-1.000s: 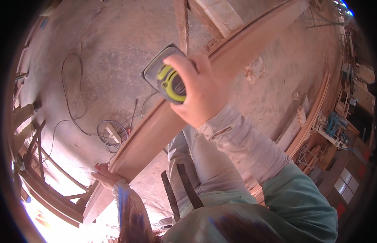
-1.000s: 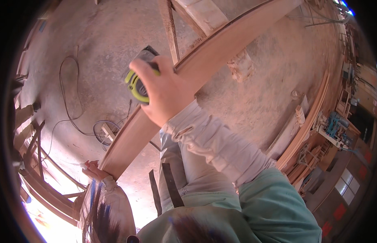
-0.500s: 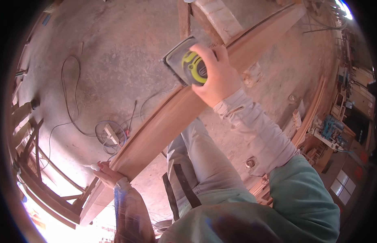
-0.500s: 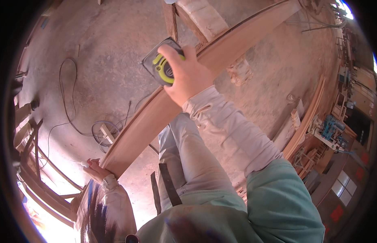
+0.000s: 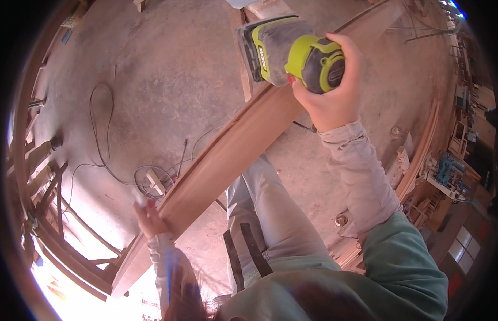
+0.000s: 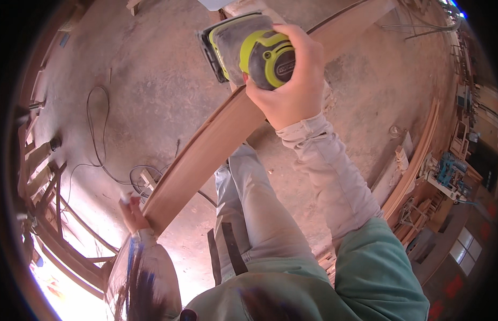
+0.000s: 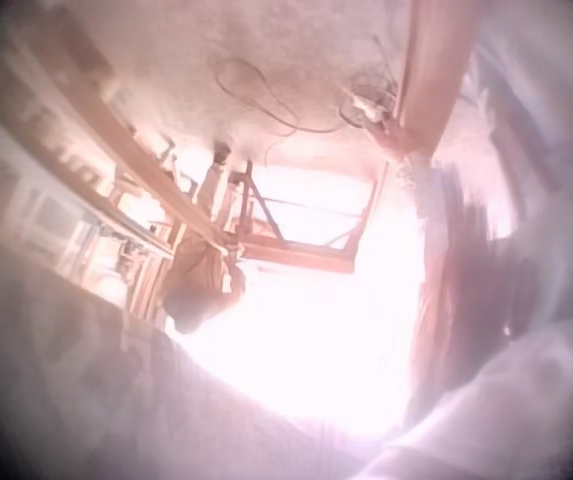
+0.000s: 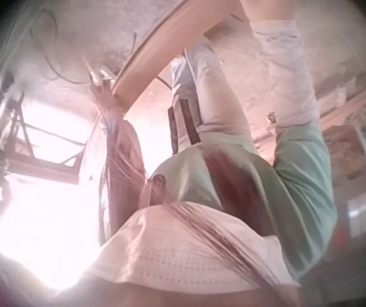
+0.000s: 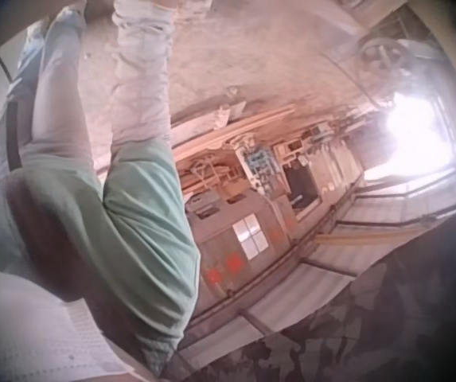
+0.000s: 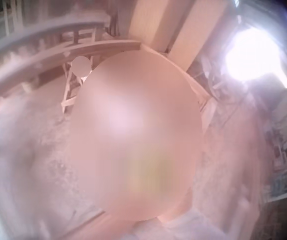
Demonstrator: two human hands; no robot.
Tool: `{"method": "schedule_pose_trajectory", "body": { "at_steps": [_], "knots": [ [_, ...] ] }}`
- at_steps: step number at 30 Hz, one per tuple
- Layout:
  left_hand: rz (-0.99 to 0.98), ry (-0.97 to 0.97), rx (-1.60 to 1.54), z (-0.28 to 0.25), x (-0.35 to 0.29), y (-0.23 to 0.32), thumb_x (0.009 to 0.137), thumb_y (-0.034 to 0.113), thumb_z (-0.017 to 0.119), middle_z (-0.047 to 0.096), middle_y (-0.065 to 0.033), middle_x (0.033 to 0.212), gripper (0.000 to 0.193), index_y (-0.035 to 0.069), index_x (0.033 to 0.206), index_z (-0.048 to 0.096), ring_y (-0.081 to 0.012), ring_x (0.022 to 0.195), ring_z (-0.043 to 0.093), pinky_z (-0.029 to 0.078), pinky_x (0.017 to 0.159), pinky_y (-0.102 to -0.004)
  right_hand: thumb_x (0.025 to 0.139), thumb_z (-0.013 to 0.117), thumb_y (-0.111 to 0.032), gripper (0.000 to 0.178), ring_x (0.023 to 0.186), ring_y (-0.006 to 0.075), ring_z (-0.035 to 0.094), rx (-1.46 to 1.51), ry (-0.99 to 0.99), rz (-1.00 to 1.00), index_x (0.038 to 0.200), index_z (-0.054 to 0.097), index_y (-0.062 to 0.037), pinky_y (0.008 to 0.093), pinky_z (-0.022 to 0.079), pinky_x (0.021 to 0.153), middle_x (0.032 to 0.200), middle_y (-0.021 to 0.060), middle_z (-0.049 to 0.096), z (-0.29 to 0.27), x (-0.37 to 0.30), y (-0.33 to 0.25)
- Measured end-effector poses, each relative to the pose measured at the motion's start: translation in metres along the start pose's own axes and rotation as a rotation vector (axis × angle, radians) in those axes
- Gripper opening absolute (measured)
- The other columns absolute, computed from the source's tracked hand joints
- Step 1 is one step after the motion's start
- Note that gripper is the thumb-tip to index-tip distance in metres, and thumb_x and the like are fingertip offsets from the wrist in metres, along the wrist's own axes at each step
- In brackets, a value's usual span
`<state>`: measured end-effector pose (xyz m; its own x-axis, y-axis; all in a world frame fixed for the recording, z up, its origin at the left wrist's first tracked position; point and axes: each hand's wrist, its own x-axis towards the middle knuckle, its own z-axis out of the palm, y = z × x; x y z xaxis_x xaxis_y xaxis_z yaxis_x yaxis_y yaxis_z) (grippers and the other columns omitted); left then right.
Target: The person uses a handheld electric sander to smooth a long wooden plank resting on a workbench. They move the sander along the plank's length, then flip the plank to sand the opposite side. The person also uses a sanding block to finish the edges.
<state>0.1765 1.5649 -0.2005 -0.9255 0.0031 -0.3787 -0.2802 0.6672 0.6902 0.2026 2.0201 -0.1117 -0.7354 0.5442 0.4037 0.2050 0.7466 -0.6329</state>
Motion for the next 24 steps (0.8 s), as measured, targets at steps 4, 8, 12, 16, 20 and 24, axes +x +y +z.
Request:
{"method": "schedule_pose_trajectory", "body": {
  "at_steps": [4,8,12,16,20,24],
  "knots": [
    [0.200,-0.329,0.215,0.039,0.021,0.056,0.093,0.017,0.058,0.065,-0.0151,0.095,0.030,0.003,0.120,0.058,-0.0298,0.090,0.063,0.049,0.080,-0.0403,0.061,0.080,-0.005,0.072,0.108,0.0277,0.055,0.073,0.003,0.101,0.127,0.052,-0.0094,0.0377,0.047,0.093,0.120,0.0098,0.053,0.001,0.000,0.000],
    [0.404,-0.489,0.328,0.066,0.030,0.102,0.093,0.024,0.060,0.063,-0.0192,0.091,0.029,0.004,0.114,0.062,-0.0389,0.084,0.060,0.047,0.077,-0.0456,0.061,0.080,-0.005,0.073,0.109,0.0278,0.055,0.080,-0.016,0.096,0.128,0.052,-0.0092,0.0378,0.047,0.093,0.120,0.0102,0.053,-0.001,-0.003,0.000],
    [0.501,-0.465,0.380,0.079,0.034,0.112,0.093,0.030,0.061,0.064,-0.0197,0.092,0.031,0.004,0.108,0.063,-0.0411,0.085,0.059,0.047,0.077,-0.0469,0.060,0.080,-0.005,0.073,0.108,0.0281,0.055,0.077,-0.029,0.103,0.128,0.052,-0.0091,0.0381,0.047,0.093,0.120,0.0104,0.053,-0.001,-0.003,0.001],
    [0.539,-0.484,0.411,0.087,0.038,0.117,0.093,0.032,0.061,0.064,-0.0194,0.090,0.031,0.003,0.103,0.062,-0.0422,0.086,0.059,0.047,0.076,-0.0487,0.060,0.080,-0.005,0.073,0.107,0.0281,0.055,0.080,-0.029,0.114,0.127,0.053,-0.0093,0.0384,0.047,0.092,0.119,0.0101,0.054,-0.001,-0.004,0.003],
    [0.569,-0.495,0.445,0.091,0.040,0.117,0.092,0.033,0.062,0.063,-0.0193,0.089,0.031,0.003,0.100,0.062,-0.0420,0.086,0.059,0.046,0.076,-0.0496,0.060,0.080,-0.005,0.073,0.107,0.0280,0.055,0.081,-0.022,0.115,0.127,0.053,-0.0099,0.0385,0.047,0.092,0.118,0.0099,0.054,-0.001,-0.004,0.003],
    [0.585,-0.454,0.464,0.092,0.039,0.117,0.092,0.035,0.062,0.063,-0.0199,0.088,0.033,0.003,0.100,0.061,-0.0420,0.085,0.059,0.046,0.075,-0.0501,0.061,0.080,-0.006,0.073,0.107,0.0279,0.054,0.097,-0.021,0.132,0.128,0.052,-0.0103,0.0385,0.047,0.092,0.118,0.0100,0.054,-0.002,-0.003,0.004]
  ]
}}
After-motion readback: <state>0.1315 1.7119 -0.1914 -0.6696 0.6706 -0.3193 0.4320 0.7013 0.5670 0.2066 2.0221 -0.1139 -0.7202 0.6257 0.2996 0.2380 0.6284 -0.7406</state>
